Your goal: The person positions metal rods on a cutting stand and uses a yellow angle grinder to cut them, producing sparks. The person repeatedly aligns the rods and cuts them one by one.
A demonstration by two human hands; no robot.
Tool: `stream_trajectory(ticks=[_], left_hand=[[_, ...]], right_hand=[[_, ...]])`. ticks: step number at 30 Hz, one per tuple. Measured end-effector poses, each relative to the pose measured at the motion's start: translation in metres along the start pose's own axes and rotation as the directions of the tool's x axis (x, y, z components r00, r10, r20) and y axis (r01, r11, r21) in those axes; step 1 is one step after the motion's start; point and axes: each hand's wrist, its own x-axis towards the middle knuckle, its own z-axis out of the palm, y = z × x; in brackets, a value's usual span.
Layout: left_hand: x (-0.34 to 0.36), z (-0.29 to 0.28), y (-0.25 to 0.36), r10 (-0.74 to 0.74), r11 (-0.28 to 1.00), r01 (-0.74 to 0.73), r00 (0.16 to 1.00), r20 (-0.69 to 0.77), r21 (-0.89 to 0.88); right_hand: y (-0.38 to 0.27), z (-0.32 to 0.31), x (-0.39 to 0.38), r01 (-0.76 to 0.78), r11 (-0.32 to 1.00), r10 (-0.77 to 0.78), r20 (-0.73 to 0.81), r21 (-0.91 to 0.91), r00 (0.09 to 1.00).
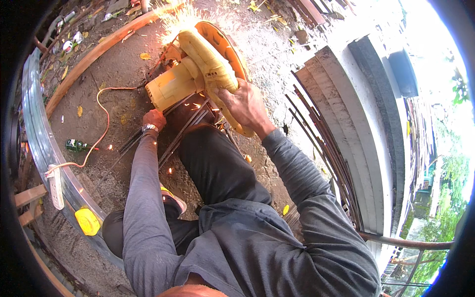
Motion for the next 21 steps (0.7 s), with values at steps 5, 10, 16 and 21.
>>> stream_trajectory(ticks=[5,10,16,21], left_hand=[[0.006,0.008,-0.008,0.031,0.999,-0.029,0.999,0.039,-0.036],[0.007,0.019,-0.014,0.054,0.997,-0.055,0.998,-0.041,-0.047],[0.006,0.014,-0.007,-0.016,0.999,0.016,1.0,-0.007,0.049],[0.003,0.007,0.0,-0.015,0.997,0.012,0.999,0.035,0.075]], right_hand=[[0.014,0.017,-0.016,0.184,0.877,-0.135,0.141,-0.444,0.981],[0.008,0.028,-0.028,-0.225,0.957,0.23,-0.001,0.185,0.973],[-0.006,-0.013,0.025,-0.203,0.972,0.192,0.099,0.115,0.976],[-0.035,-0.05,0.108,-0.088,0.987,0.106,0.133,-0.133,0.985]])
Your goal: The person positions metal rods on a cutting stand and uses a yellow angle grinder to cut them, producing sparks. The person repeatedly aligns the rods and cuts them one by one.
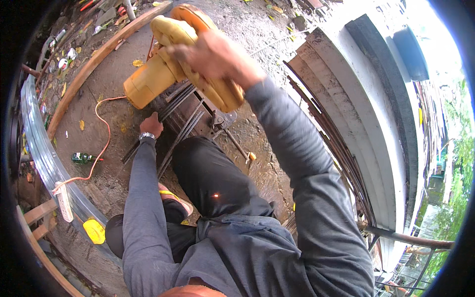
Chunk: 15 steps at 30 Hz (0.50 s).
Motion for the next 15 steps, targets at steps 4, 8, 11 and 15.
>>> stream_trajectory(ticks=[4,8,11,15], left_hand=[[-0.001,-0.005,0.0,0.0,1.0,0.0,1.0,0.027,-0.009],[0.002,-0.007,-0.004,0.001,1.0,0.0,0.998,0.063,-0.019],[0.003,-0.004,-0.007,0.031,0.999,-0.03,0.998,0.046,-0.017],[0.002,0.0,-0.009,0.046,0.998,-0.044,0.998,0.048,-0.046]], right_hand=[[-0.025,-0.027,0.063,0.039,0.986,-0.046,0.038,0.16,0.998],[-0.033,-0.06,0.108,0.679,0.623,-0.669,0.184,-0.388,0.72],[-0.041,-0.085,0.074,0.304,0.721,-0.518,-0.192,-0.623,0.834],[-0.003,-0.061,-0.068,0.278,0.95,-0.3,-0.661,-0.142,0.688]])
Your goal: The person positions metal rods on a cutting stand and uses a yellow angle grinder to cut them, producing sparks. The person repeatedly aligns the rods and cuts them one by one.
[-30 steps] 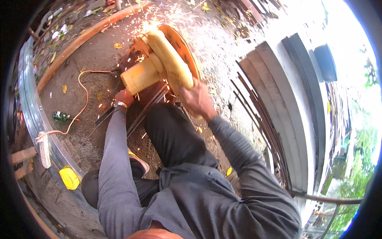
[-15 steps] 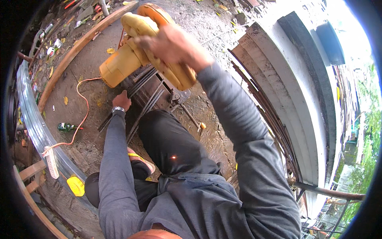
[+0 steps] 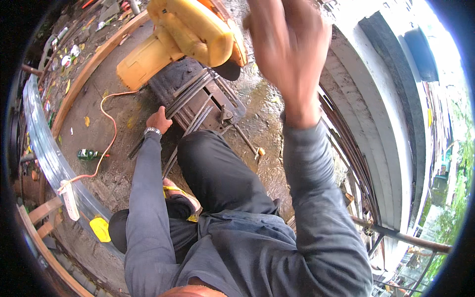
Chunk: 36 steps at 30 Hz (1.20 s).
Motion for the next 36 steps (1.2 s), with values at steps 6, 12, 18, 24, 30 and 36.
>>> stream_trajectory(ticks=[6,12,18,24,30,36], left_hand=[[-0.008,-0.001,0.007,0.025,1.0,-0.025,0.999,-0.041,-0.011],[-0.026,-0.025,0.017,0.078,0.989,-0.064,0.991,-0.105,0.135],[-0.037,-0.115,0.0,-0.098,0.896,0.032,0.987,0.125,0.442],[-0.107,-0.226,0.032,-0.082,0.979,-0.007,0.9,0.429,0.202],[-0.243,-0.298,0.119,0.011,0.989,0.052,0.908,0.418,-0.138],[-0.27,-0.277,0.136,0.017,0.951,0.055,0.974,0.226,-0.305]], right_hand=[[0.084,0.07,-0.237,-0.887,0.349,0.813,0.374,0.302,0.447],[0.179,0.119,-0.35,-0.947,0.318,0.861,0.432,-0.046,0.268],[0.237,0.201,-0.336,-0.884,-0.212,0.795,0.6,0.418,0.093],[0.282,0.273,-0.294,-0.811,-0.24,0.804,0.577,0.533,0.142],[0.313,0.333,-0.266,-0.799,-0.245,0.832,0.542,0.55,0.118],[0.327,0.34,-0.257,-0.961,0.084,0.852,0.481,0.264,0.207]])
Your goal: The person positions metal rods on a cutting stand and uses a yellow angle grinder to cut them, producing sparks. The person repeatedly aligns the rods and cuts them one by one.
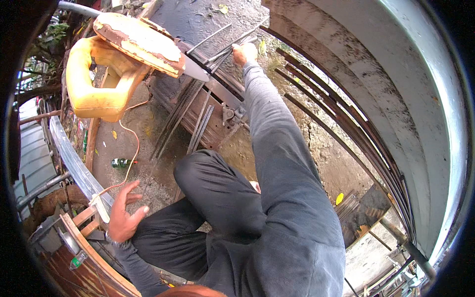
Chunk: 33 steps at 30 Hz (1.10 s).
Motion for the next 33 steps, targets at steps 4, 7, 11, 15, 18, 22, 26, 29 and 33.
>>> stream_trajectory(ticks=[4,7,11,15,18,22,26,29,33], left_hand=[[0.018,0.001,-0.03,-0.152,0.986,0.144,0.984,0.089,0.088],[0.03,-0.007,-0.043,-0.207,0.976,0.198,0.973,0.105,0.092],[0.04,-0.012,-0.045,-0.114,0.991,0.102,0.983,0.143,0.086],[0.046,-0.013,-0.048,-0.102,0.993,0.091,0.979,0.174,0.072],[0.053,-0.014,-0.054,-0.09,0.994,0.076,0.978,0.19,0.076],[0.056,-0.014,-0.06,-0.105,0.992,0.088,0.973,0.208,0.091],[0.053,-0.011,-0.062,-0.147,0.986,0.127,0.967,0.207,0.107],[0.05,-0.011,-0.061,-0.168,0.978,0.137,0.964,0.204,0.156],[0.049,-0.012,-0.062,-0.166,0.979,0.133,0.959,0.229,0.152]], right_hand=[[-0.006,-0.01,-0.012,0.151,0.98,-0.158,-0.044,-0.132,0.986],[-0.012,-0.021,-0.028,0.073,0.996,-0.071,-0.042,0.048,0.997],[-0.003,-0.053,-0.054,0.05,0.942,-0.092,-0.113,-0.332,0.989],[0.007,-0.073,-0.077,-0.001,0.915,-0.027,-0.063,-0.404,0.998],[-0.003,-0.073,-0.083,0.051,0.693,-0.171,-0.094,-0.719,0.981],[-0.037,-0.059,-0.065,0.288,0.434,-0.554,-0.001,-0.853,0.832],[-0.056,-0.038,-0.038,0.523,0.177,-0.592,0.334,-0.834,0.733],[-0.064,-0.02,-0.022,0.582,-0.027,-0.5,0.515,-0.813,0.696],[-0.07,-0.011,-0.009,0.603,-0.093,-0.46,0.571,-0.793,0.68]])
